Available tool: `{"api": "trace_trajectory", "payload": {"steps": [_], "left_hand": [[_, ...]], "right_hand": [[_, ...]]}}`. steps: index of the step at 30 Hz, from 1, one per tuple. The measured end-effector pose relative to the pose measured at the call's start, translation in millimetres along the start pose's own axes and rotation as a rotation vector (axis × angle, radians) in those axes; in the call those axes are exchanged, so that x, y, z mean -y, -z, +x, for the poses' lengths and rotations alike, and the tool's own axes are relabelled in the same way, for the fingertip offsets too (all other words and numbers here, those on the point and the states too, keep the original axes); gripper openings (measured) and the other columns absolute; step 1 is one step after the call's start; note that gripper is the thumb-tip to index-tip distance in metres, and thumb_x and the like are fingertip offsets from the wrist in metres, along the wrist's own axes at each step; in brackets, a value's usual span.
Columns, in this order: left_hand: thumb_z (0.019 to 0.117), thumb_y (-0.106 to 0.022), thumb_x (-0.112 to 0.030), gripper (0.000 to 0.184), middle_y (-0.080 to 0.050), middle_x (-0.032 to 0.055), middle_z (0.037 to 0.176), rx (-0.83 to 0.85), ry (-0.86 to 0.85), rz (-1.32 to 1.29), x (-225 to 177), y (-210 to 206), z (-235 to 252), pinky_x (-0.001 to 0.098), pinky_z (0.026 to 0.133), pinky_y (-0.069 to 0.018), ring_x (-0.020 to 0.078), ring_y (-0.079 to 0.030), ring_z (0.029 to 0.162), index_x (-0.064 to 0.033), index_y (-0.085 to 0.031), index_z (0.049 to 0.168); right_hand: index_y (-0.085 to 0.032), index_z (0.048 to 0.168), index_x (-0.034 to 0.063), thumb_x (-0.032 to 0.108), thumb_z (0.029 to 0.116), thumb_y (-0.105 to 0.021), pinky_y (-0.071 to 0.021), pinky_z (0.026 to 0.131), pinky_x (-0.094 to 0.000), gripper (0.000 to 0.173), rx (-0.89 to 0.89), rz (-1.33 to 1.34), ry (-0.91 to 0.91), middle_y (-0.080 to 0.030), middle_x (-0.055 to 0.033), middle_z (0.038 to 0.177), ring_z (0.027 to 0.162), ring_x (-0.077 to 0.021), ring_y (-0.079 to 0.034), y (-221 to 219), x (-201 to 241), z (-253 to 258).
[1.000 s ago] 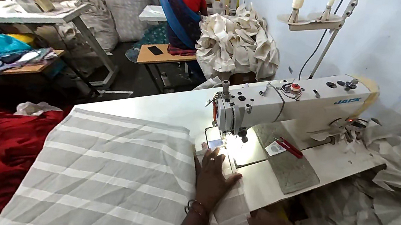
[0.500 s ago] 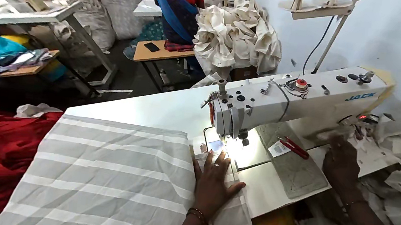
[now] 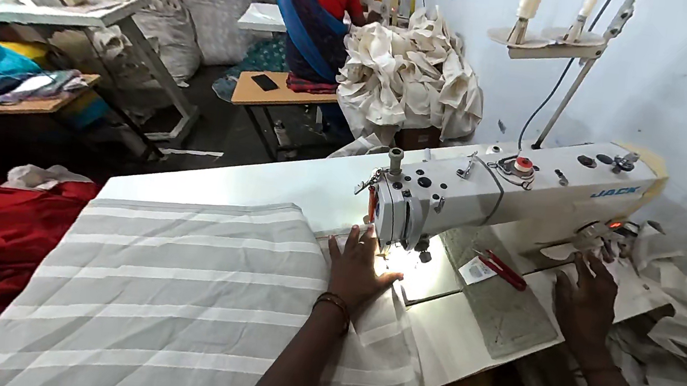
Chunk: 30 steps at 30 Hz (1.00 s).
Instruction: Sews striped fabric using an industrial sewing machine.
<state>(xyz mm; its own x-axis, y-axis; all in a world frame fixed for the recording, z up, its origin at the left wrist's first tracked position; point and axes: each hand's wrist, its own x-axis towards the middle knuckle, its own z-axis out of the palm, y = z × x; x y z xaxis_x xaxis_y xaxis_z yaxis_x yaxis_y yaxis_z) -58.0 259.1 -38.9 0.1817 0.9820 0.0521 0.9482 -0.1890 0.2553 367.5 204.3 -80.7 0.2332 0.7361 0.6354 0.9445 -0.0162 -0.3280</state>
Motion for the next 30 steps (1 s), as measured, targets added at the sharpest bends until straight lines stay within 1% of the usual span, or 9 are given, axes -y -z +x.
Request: {"api": "trace_trajectory", "payload": {"steps": [2, 4, 5, 8, 11, 18, 23, 28, 30], "left_hand": [[0.0875, -0.065, -0.068, 0.081, -0.051, 0.0202, 0.151, -0.019, -0.026, 0.029, -18.6, 12.5, -28.1, 0.0705, 0.118, -0.0196, 0.0410, -0.036, 0.148, -0.0014, -0.064, 0.133], [0.0876, -0.059, -0.074, 0.078, -0.072, 0.0197, 0.113, -0.044, -0.067, 0.028, -52.2, 26.0, -84.8, 0.0592, 0.088, -0.0557, 0.0383, -0.070, 0.107, -0.0035, -0.073, 0.118], [0.0871, -0.056, -0.076, 0.077, -0.074, 0.0175, 0.095, 0.020, -0.081, -0.012, -71.1, 32.6, -116.8, 0.0551, 0.072, -0.0594, 0.0360, -0.074, 0.088, -0.0043, -0.074, 0.111], [0.0942, -0.059, -0.060, 0.066, -0.073, 0.0213, 0.095, 0.570, -0.008, -0.066, -112.9, 48.9, -174.1, 0.0575, 0.074, -0.0576, 0.0406, -0.073, 0.089, 0.0015, -0.067, 0.116], [0.1013, -0.051, -0.027, 0.040, -0.072, 0.0243, 0.107, 0.750, 0.070, -0.030, -123.7, 43.6, -188.0, 0.0588, 0.080, -0.0560, 0.0429, -0.071, 0.099, 0.0036, -0.062, 0.123], [0.0930, -0.059, -0.006, 0.020, -0.073, 0.0226, 0.093, 0.342, -0.216, 0.083, -129.3, 30.3, -225.4, 0.0503, 0.068, -0.0588, 0.0400, -0.073, 0.088, 0.0034, -0.075, 0.097], [0.0912, -0.060, -0.007, 0.018, -0.073, 0.0199, 0.089, 0.277, -0.254, 0.141, -123.9, 26.6, -229.0, 0.0471, 0.063, -0.0585, 0.0362, -0.074, 0.081, 0.0017, -0.076, 0.093], [0.0930, -0.060, -0.004, 0.025, -0.070, 0.0249, 0.125, 0.066, -0.316, 0.150, -108.3, 5.8, -216.9, 0.0463, 0.094, -0.0582, 0.0387, -0.069, 0.117, 0.0049, -0.076, 0.109], [0.0912, -0.063, -0.006, 0.023, -0.071, 0.0217, 0.125, -0.017, -0.292, 0.123, -101.6, -2.8, -207.1, 0.0424, 0.085, -0.0616, 0.0349, -0.071, 0.114, 0.0031, -0.076, 0.108]], "right_hand": [[-0.062, 0.138, -0.0006, 0.024, 0.1033, -0.056, -0.0472, 0.104, -0.0601, 0.043, -0.060, 0.098, 0.011, -0.051, -0.0260, 0.149, 0.132, -0.0468, -0.052, 6.1, 4.5, -4.5], [-0.067, 0.127, -0.0042, 0.026, 0.1043, -0.053, -0.0533, 0.094, -0.0548, 0.040, -0.082, 0.187, 0.057, -0.061, -0.0275, 0.133, 0.117, -0.0429, -0.061, 15.1, 31.6, -14.6], [-0.069, 0.120, -0.0052, 0.025, 0.1040, -0.052, -0.0560, 0.089, -0.0509, 0.038, -0.059, 0.232, 0.080, -0.066, -0.0262, 0.123, 0.109, -0.0386, -0.065, 19.0, 55.4, -22.5], [-0.077, 0.102, 0.0001, 0.022, 0.0978, -0.060, -0.0610, 0.076, -0.0431, 0.028, 0.150, 0.416, 0.198, -0.073, -0.0159, 0.099, 0.088, -0.0261, -0.072, 7.8, 142.6, -48.0], [-0.076, 0.117, 0.0082, 0.039, 0.0952, -0.070, -0.0589, 0.081, -0.0447, 0.038, 0.638, 0.413, 0.171, -0.071, -0.0116, 0.108, 0.095, -0.0252, -0.070, -10.7, 219.9, -49.0], [-0.076, 0.106, 0.0011, 0.015, 0.0983, -0.061, -0.0573, 0.074, -0.0519, 0.021, 0.755, 0.265, 0.114, -0.067, -0.0213, 0.102, 0.089, -0.0362, -0.069, -26.7, 269.6, -38.8], [-0.071, 0.128, 0.0046, 0.015, 0.1017, -0.053, -0.0573, 0.082, -0.0446, 0.033, 0.875, 0.283, 0.061, -0.067, -0.0189, 0.111, 0.095, -0.0319, -0.070, -2.9, 260.0, -61.6], [-0.071, 0.129, 0.0058, 0.015, 0.1021, -0.053, -0.0573, 0.085, -0.0426, 0.034, 0.878, 0.315, 0.070, -0.067, -0.0182, 0.113, 0.098, -0.0306, -0.069, -0.1, 257.0, -67.3], [-0.072, 0.128, 0.0058, 0.015, 0.1011, -0.054, -0.0581, 0.081, -0.0420, 0.033, 0.830, 0.317, 0.092, -0.068, -0.0185, 0.108, 0.093, -0.0306, -0.070, -4.5, 256.2, -68.6]]}}
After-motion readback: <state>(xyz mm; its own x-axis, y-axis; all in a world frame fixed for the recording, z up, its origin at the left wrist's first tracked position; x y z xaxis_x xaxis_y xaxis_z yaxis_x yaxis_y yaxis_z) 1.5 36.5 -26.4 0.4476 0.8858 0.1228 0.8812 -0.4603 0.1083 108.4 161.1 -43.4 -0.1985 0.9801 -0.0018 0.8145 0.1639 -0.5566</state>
